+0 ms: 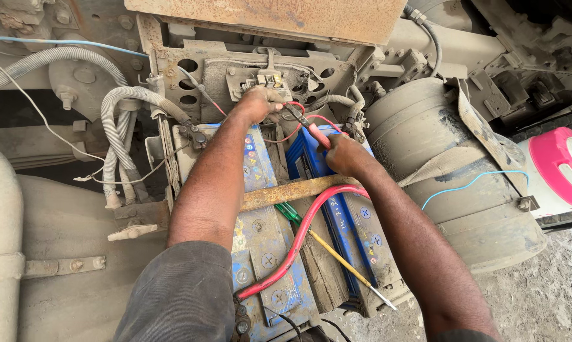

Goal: The person connects electrical wires and cables to truck battery terminals using pliers and a screwdriver, moving a wooden support bar to reach different parts.

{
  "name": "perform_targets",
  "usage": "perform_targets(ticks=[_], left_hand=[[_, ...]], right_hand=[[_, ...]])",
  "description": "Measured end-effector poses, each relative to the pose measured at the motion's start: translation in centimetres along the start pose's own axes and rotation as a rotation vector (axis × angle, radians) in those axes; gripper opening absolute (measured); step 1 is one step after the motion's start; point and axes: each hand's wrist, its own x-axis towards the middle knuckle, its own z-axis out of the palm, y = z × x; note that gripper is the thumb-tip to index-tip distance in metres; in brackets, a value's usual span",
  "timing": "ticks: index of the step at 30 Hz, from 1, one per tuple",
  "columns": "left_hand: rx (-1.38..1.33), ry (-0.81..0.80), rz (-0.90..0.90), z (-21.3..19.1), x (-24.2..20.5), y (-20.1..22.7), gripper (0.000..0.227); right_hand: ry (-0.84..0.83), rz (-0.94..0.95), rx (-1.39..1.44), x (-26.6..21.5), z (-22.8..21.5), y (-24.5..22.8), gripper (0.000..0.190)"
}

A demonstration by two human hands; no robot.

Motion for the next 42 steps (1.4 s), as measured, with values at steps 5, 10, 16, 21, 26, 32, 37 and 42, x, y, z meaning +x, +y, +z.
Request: perform_targets(ticks=[5,10,16,21,26,32,37,42], left_hand=[[-0.003,0.02,0.092,0.0,-0.1,-0.3,0.027],[-0.103,-0.055,0.079,-0.2,0.1,-0.3,0.023],[0.006,-0.057,0.018,0.0,-0.8,0.3,0.024],[0.051,-0.036,0.019,0.1,-1.1,0.9,0.025],[0.055,-0.027,0.03,0.3,-1.4,1.0,0.024],[0.061,-0.008,0.008,0.2,-1.4,1.6,0.023],[-0.011,-0.021,0.021,0.2,-1.3,1.4,0.021],[-0.073,-0.024,0.032,0.3,-0.9,0.9,0.021]], right_hand=[[-0.019,0.015,-0.124,-0.3,-0.7,-0.2,0.04],[-0.011,-0.007,-0.102,-0.7,-1.1,-0.3,0.039],[0.152,-0.178,-0.291,-0.7,-0.9,0.5,0.041],[0.18,-0.187,-0.575,-0.9,-3.1,0.1,0.039],[0.21,-0.198,-0.849,-1.8,-3.8,-1.2,0.033],[0.228,-0.185,-0.542,-1.0,-2.0,0.1,0.034],[0.177,-0.154,-0.247,-0.1,0.5,1.7,0.033],[0.134,-0.162,-0.146,0.5,1.1,2.5,0.03]])
